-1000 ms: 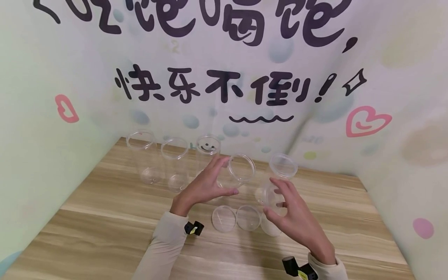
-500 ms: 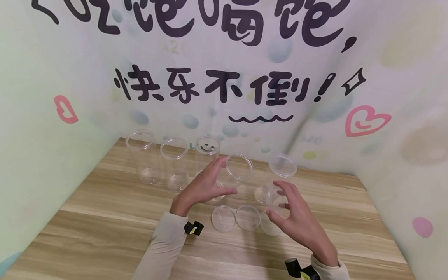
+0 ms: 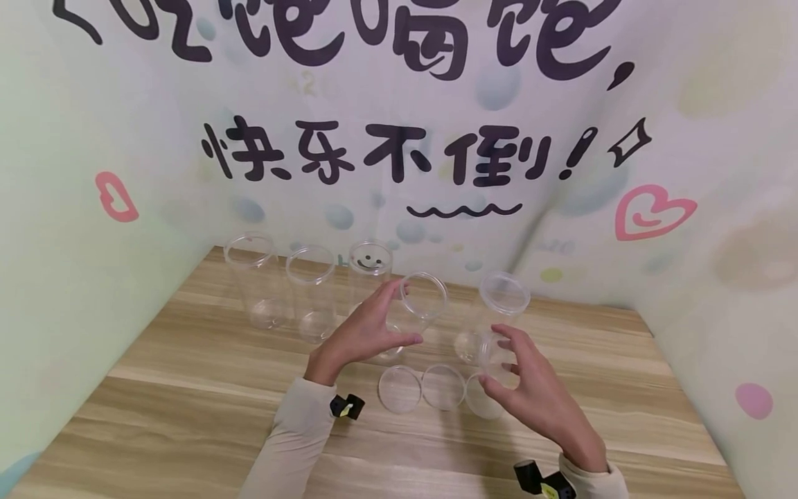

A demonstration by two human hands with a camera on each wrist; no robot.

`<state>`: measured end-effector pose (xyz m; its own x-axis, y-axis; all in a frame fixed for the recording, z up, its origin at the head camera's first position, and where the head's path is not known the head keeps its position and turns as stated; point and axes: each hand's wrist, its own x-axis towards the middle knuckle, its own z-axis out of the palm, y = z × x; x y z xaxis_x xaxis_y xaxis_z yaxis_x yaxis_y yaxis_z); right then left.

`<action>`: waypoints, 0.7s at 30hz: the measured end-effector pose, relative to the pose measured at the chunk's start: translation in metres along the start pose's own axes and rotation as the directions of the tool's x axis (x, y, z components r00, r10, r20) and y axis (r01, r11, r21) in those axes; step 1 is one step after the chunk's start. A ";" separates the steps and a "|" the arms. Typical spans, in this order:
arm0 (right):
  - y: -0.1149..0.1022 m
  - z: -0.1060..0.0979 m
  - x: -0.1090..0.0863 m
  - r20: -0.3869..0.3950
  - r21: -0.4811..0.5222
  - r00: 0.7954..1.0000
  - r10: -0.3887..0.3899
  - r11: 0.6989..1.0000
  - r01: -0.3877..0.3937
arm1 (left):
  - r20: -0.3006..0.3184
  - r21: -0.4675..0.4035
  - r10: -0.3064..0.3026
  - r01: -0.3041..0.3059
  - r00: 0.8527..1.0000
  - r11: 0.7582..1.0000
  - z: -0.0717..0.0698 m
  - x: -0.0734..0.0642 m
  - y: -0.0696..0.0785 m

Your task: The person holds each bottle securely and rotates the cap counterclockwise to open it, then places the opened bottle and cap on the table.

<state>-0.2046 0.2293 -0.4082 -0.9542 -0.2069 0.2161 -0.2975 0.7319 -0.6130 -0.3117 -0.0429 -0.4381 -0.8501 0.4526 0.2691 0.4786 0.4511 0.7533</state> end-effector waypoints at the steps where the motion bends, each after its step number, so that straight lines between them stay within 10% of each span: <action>1: 0.001 0.000 0.000 0.001 0.000 1.000 0.003 1.000 -0.003 | -0.002 -0.002 -0.001 0.001 1.000 1.000 0.001 0.000 0.000; 21: 0.014 -0.007 0.000 0.004 -0.029 1.000 0.009 1.000 -0.009 | 0.018 -0.032 0.018 -0.017 1.000 0.999 0.005 0.003 -0.006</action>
<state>-0.2085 0.2440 -0.4109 -0.9570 -0.2031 0.2072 -0.2880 0.7520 -0.5930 -0.3162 -0.0402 -0.4451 -0.8375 0.4744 0.2713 0.4856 0.4182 0.7676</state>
